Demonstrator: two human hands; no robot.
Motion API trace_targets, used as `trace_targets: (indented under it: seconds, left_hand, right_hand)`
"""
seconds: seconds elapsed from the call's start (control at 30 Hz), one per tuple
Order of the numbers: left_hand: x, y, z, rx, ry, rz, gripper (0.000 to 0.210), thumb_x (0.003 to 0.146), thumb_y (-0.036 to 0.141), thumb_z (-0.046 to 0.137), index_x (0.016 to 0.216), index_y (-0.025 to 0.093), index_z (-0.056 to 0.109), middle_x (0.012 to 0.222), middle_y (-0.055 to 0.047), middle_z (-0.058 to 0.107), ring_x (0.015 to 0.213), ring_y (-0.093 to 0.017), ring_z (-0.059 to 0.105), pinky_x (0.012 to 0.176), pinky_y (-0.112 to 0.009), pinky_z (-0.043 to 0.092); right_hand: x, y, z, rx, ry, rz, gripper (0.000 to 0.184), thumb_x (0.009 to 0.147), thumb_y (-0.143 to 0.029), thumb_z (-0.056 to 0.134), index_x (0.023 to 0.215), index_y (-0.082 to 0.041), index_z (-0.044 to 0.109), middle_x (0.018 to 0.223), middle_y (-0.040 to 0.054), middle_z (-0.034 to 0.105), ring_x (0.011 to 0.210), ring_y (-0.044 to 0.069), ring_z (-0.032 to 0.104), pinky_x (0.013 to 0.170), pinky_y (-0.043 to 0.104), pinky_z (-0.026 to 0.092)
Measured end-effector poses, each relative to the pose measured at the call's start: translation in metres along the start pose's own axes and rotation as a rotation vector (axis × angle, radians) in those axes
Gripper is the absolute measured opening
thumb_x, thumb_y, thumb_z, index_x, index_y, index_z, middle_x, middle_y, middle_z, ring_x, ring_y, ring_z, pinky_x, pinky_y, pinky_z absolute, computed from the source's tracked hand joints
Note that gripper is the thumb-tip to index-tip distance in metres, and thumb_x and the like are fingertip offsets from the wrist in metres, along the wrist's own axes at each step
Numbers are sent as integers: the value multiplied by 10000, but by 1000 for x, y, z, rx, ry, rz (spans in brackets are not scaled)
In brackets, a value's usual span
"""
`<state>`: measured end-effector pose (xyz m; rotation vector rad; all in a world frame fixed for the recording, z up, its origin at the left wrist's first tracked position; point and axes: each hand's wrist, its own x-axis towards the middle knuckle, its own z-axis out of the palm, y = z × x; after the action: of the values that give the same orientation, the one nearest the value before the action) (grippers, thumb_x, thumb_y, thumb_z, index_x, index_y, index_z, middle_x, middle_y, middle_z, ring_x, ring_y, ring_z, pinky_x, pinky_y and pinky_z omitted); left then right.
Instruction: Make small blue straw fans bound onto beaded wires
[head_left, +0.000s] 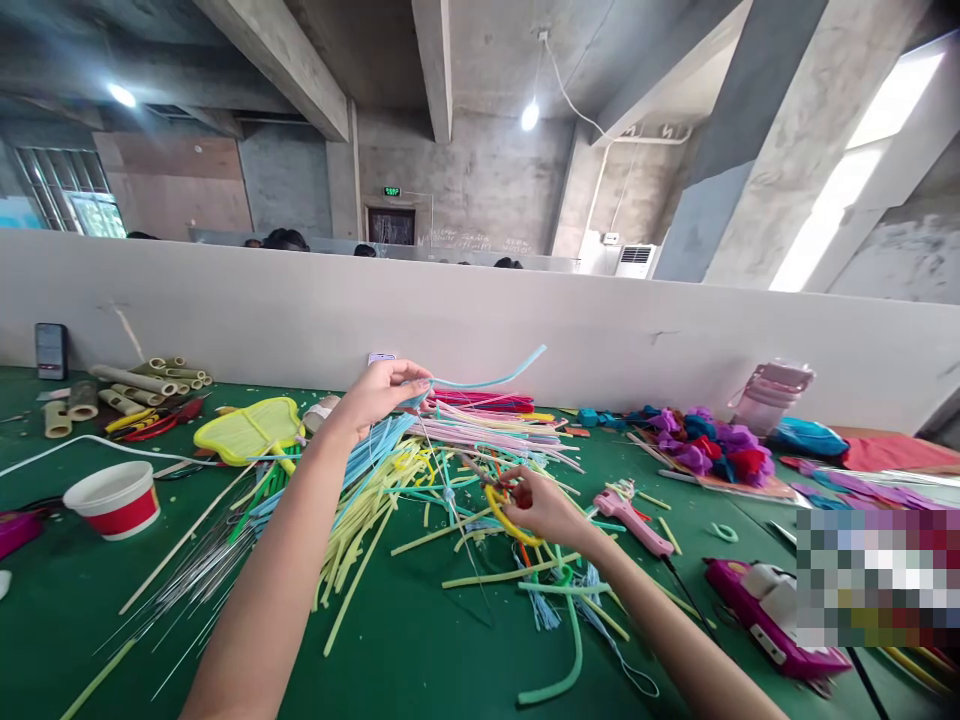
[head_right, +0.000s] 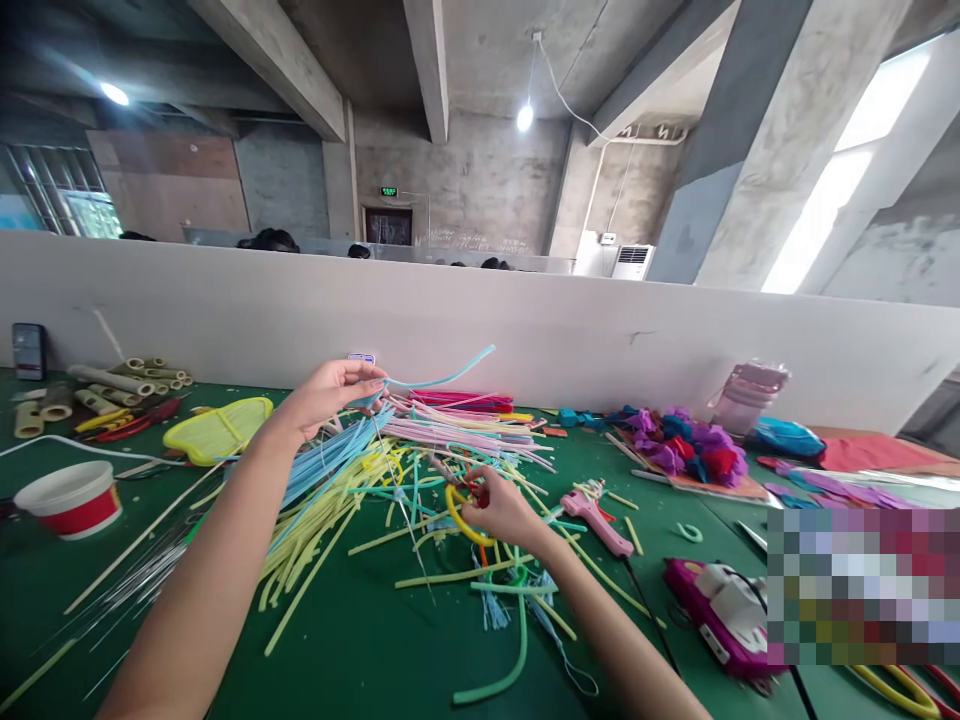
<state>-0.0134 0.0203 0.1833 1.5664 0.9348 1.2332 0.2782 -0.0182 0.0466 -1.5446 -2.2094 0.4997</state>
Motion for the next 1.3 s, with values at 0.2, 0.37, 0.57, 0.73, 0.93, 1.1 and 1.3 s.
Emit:
trace_targets:
  seconds: [0.2, 0.37, 0.57, 0.73, 0.93, 1.1, 1.3]
  left_hand:
    - [-3, 2, -12, -1, 26, 23, 192, 761, 243, 792, 905, 142, 715, 822, -66, 725, 683, -144, 679, 644, -274, 558]
    - [-1, -1, -15, -25, 55, 66, 197, 765, 253, 790, 918, 153, 716, 788, -52, 716, 706, -147, 677, 671, -275, 563]
    - [2, -3, -16, -73, 133, 41, 235, 719, 247, 816, 901, 122, 732, 795, -74, 732, 690, -155, 678, 658, -290, 566]
    - [0, 0, -12, -61, 141, 14, 205, 715, 206, 806, 896, 123, 761, 871, -91, 749, 690, -148, 679, 669, -287, 566]
    - [2, -2, -8, -59, 141, 17, 179, 740, 223, 792, 900, 146, 769, 870, -95, 759, 733, -168, 692, 670, -288, 561]
    - [4, -5, -16, -77, 176, 36, 209, 718, 238, 805, 895, 134, 764, 874, -101, 761, 764, -183, 705, 699, -303, 572]
    - [1, 0, -7, -104, 129, -12, 188, 731, 198, 776, 907, 136, 764, 897, -98, 755, 749, -169, 694, 658, -288, 576]
  right_hand:
    - [-6, -16, -34, 87, 452, -111, 580, 810, -454, 688, 1274, -217, 435, 803, -26, 509, 677, 170, 505, 624, 294, 435]
    - [-13, -41, -51, -113, 461, -337, 749, 790, -513, 718, 1341, -173, 342, 1192, 166, 564, 1056, 286, 594, 898, 416, 506]
    - [-17, -63, -53, -282, 474, -326, 722, 806, -545, 692, 1329, -152, 388, 1185, 179, 584, 1023, 311, 629, 808, 410, 538]
    - [-3, -81, -51, -267, 476, -318, 625, 809, -538, 687, 1271, -183, 461, 1137, 135, 632, 956, 285, 634, 715, 369, 520]
    - [5, -89, -55, -280, 498, -324, 541, 827, -487, 670, 1250, -199, 495, 1027, 89, 648, 864, 252, 640, 660, 328, 481]
    - [1, -85, -69, -356, 497, -266, 374, 841, -412, 679, 1149, -229, 572, 935, 37, 670, 787, 216, 643, 610, 288, 428]
    - [10, -96, -66, -280, 580, -322, 328, 874, -406, 653, 1143, -227, 592, 961, 49, 688, 770, 199, 637, 626, 279, 428]
